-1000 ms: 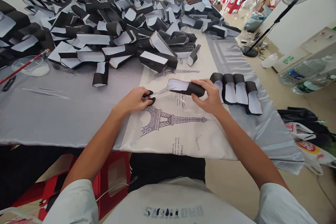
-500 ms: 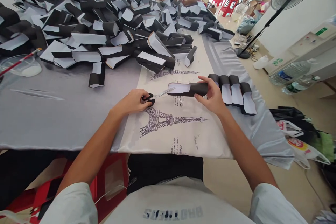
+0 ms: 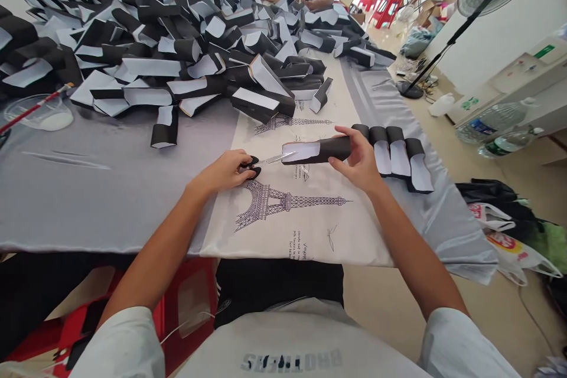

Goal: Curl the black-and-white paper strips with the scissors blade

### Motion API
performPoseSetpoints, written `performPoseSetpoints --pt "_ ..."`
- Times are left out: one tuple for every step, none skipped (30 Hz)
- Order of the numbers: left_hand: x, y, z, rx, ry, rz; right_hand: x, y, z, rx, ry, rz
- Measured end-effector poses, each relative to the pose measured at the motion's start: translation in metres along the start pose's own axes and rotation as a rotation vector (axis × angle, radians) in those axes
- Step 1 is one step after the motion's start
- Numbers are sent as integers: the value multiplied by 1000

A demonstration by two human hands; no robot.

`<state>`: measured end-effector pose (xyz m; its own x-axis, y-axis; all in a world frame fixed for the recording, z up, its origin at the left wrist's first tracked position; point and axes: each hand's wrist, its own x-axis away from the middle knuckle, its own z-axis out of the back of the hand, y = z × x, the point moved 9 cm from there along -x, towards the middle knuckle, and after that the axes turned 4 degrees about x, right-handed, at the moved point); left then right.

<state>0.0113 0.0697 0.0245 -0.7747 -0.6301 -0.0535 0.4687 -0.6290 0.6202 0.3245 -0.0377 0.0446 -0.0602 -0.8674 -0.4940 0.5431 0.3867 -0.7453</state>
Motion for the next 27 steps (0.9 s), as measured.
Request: performPoseSetpoints --pt "-1 0 1 5 5 2 0 0 0 6 1 -6" --pt "-1 0 1 5 10 1 -1 0 1 11 3 -10" --pt "-2 1 2 0 14 -5 -1 0 2 16 7 -10" --pt "-2 1 2 -9 18 -12 -1 0 2 20 11 -11" --pt "-2 1 2 -16 20 -19 -2 0 3 22 13 -13" --pt "-2 1 2 -18 21 -25 -2 1 4 21 14 -18" --pt "-2 0 1 -13 21 -28 -2 3 4 16 14 -26" --pt "-2 -1 1 -5 21 -30 -2 5 5 7 16 -37" --pt "-2 -2 0 5 20 -32 -3 7 5 -6 18 -48" --pt "-2 -3 -1 15 17 -35 -2 9 6 -20 23 -55" --pt "-2 -3 -2 22 10 -40 -2 11 6 -34 27 -56" --pt "-1 -2 -3 29 2 -43 -2 12 6 -46 29 -54" --pt "-1 -2 -3 33 -5 -40 -2 14 6 -55 27 -51" --pt "-1 -3 -3 37 -9 -32 -2 15 5 -62 21 -50" --pt "0 -3 -4 41 -12 -21 -2 16 3 -66 14 -52" --pt "0 -4 -3 44 -13 -9 -1 18 2 -72 7 -59" --pt "0 -4 -3 47 -13 0 -1 20 1 -78 3 -68" --pt "0 -5 -2 50 -13 5 -1 21 0 -86 2 -74" --pt "0 -5 -2 53 -14 5 -1 21 0 -94 5 -75" --pt "0 -4 -1 54 -13 1 -1 21 0 -102 10 -70" --pt "0 -3 -1 51 -9 -4 -1 21 0 -108 15 -63" --pt "0 -2 0 44 -4 -11 -1 21 1 -112 19 -57" --pt "0 -1 1 36 0 -18 -1 22 1 -115 22 -57" --pt "0 1 2 28 4 -24 -1 23 2 -117 24 -63" --pt "-1 2 2 23 9 -26 -1 24 2 -120 26 -74" --pt "-1 3 3 23 12 -25 -1 26 2 -122 26 -85" --pt "-1 2 3 27 13 -20 -1 27 2 -126 26 -94"
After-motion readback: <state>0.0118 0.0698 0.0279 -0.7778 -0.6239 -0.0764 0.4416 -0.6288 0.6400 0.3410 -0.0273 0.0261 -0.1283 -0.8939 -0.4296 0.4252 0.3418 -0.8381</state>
